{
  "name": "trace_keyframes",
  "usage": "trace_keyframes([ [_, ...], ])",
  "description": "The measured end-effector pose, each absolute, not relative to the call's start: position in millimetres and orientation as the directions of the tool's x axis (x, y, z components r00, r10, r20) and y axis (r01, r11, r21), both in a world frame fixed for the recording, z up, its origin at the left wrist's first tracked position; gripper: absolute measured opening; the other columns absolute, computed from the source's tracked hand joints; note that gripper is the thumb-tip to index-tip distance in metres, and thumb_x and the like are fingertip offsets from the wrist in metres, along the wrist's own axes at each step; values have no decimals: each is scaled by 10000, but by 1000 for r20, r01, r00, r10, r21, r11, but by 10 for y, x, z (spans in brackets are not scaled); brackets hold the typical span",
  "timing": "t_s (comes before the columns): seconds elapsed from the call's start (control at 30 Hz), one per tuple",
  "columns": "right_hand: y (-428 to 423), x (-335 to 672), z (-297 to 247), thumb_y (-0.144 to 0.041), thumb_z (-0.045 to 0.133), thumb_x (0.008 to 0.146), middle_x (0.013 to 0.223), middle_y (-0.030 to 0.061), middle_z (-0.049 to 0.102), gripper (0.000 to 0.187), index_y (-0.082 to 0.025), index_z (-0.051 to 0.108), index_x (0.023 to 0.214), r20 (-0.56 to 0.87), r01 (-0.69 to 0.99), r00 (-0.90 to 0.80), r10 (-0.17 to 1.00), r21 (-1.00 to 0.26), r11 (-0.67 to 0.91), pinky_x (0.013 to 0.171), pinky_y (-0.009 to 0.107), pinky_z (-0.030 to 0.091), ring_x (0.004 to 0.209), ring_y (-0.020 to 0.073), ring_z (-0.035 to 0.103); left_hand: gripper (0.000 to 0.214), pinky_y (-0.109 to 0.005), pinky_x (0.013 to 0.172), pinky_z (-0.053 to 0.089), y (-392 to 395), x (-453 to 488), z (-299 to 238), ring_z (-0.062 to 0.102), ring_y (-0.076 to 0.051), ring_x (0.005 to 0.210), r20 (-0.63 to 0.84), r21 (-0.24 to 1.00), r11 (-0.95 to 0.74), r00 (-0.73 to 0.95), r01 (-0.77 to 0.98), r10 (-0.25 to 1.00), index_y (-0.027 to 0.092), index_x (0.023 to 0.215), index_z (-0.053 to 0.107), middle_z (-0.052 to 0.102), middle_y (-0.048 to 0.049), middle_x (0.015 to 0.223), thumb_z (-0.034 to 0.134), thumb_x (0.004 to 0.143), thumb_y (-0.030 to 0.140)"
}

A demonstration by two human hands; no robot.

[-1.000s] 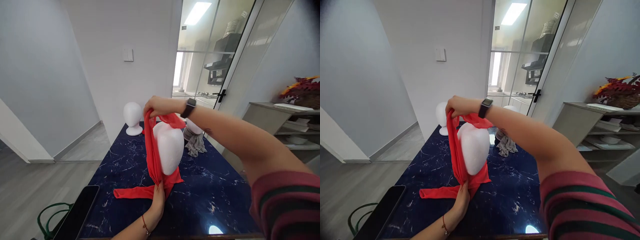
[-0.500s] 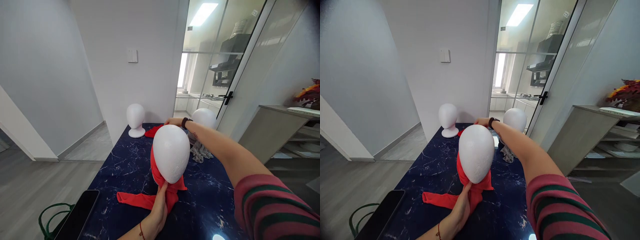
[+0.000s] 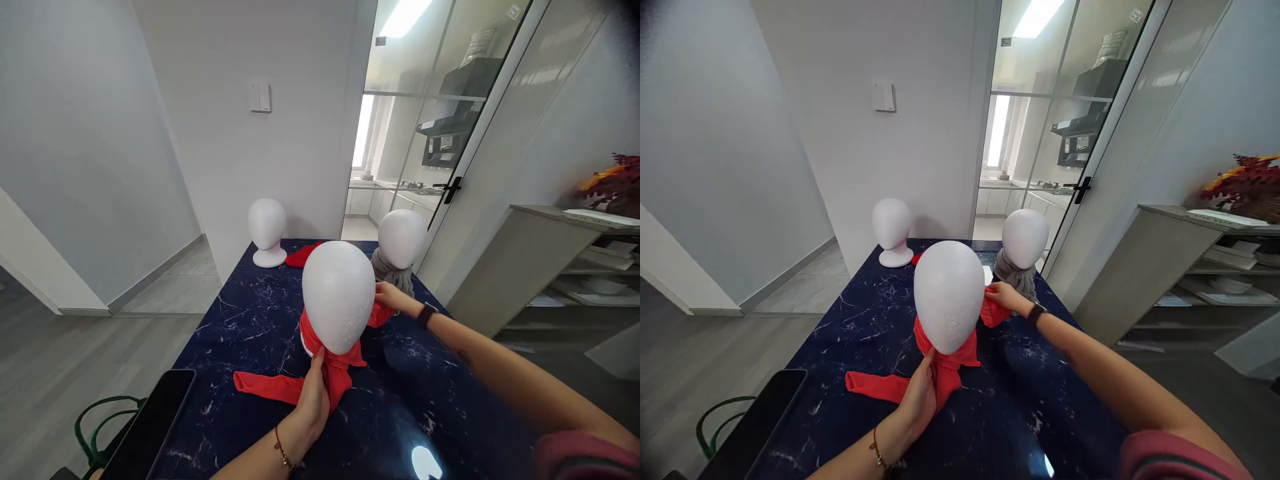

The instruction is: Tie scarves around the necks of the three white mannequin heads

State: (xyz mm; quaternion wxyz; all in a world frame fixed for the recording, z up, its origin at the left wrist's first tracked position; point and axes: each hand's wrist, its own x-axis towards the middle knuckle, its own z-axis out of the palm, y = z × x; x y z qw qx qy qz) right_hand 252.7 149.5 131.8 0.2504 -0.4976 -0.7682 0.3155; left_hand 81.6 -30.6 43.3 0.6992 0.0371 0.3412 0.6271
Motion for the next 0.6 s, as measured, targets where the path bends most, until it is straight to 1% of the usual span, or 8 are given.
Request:
trace_keyframes([
  [0.07, 1288, 2692, 1167, -376, 635, 693, 568, 24, 613, 270, -135, 651, 572, 15, 602, -398, 917, -750, 273, 544, 239, 398, 574, 147, 516, 343, -330, 1085, 362, -291, 825, 449, 489, -213, 1245, -433, 475, 197, -32, -858, 901, 125, 1155, 608, 601, -99, 1264, 507, 883, 309],
  [0.13, 1034, 2810, 1006, -426, 607, 717, 605, 20, 620, 300, -141, 670, 649, -64, 572, -432, 900, -791, 218, 509, 232, 379, 550, 138, 496, 324, -340, 1071, 381, -280, 834, 464, 501, -219, 1234, -430, 475, 182, -46, -861, 902, 127, 1137, 617, 615, -102, 1244, 499, 887, 297],
  [0.2, 748, 2844, 829, -456, 575, 745, 637, 19, 631, 331, -144, 677, 704, -109, 506, -469, 876, -846, 166, 496, 230, 374, 539, 134, 489, 327, -362, 1053, 403, -275, 840, 480, 513, -233, 1222, -418, 470, 182, -37, -864, 908, 126, 1129, 620, 621, -113, 1232, 497, 887, 308],
  [0.23, 602, 2824, 736, -456, 563, 757, 646, 19, 637, 334, -145, 676, 710, -106, 463, -484, 869, -873, 152, 503, 231, 382, 542, 135, 493, 334, -369, 1045, 412, -276, 842, 488, 517, -238, 1217, -412, 466, 189, -22, -864, 911, 121, 1127, 620, 622, -122, 1229, 496, 887, 316],
  [0.3, 332, 2720, 542, -434, 552, 772, 654, 19, 645, 314, -152, 665, 691, -48, 389, -476, 878, -907, 161, 539, 235, 405, 568, 140, 506, 343, -371, 1034, 422, -283, 841, 504, 521, -242, 1212, -381, 468, 192, 0, -862, 925, 112, 1129, 616, 620, -132, 1228, 504, 880, 320],
  [0.37, 121, 2555, 355, -397, 525, 792, 683, 23, 656, 282, -161, 650, 700, 18, 361, -434, 901, -913, 192, 587, 239, 422, 607, 143, 519, 344, -365, 1032, 422, -291, 839, 517, 516, -236, 1218, -336, 478, 181, 11, -860, 942, 125, 1140, 610, 611, -123, 1245, 522, 867, 316],
  [0.5, -81, 2194, 93, -331, 455, 813, 745, 55, 667, 229, -174, 605, 739, 117, 378, -321, 940, -894, 241, 640, 257, 428, 645, 151, 536, 340, -350, 1032, 419, -292, 836, 523, 504, -216, 1229, -307, 494, 176, 18, -852, 952, 156, 1137, 611, 610, -104, 1249, 522, 858, 330],
  [0.6, -121, 2007, 20, -308, 388, 822, 726, 76, 660, 244, -182, 569, 718, 138, 419, -240, 961, -878, 231, 628, 274, 427, 616, 160, 544, 311, -344, 1016, 430, -289, 833, 504, 529, -211, 1195, -300, 504, 174, 17, -846, 954, 154, 1096, 625, 636, -103, 1199, 525, 852, 318],
])
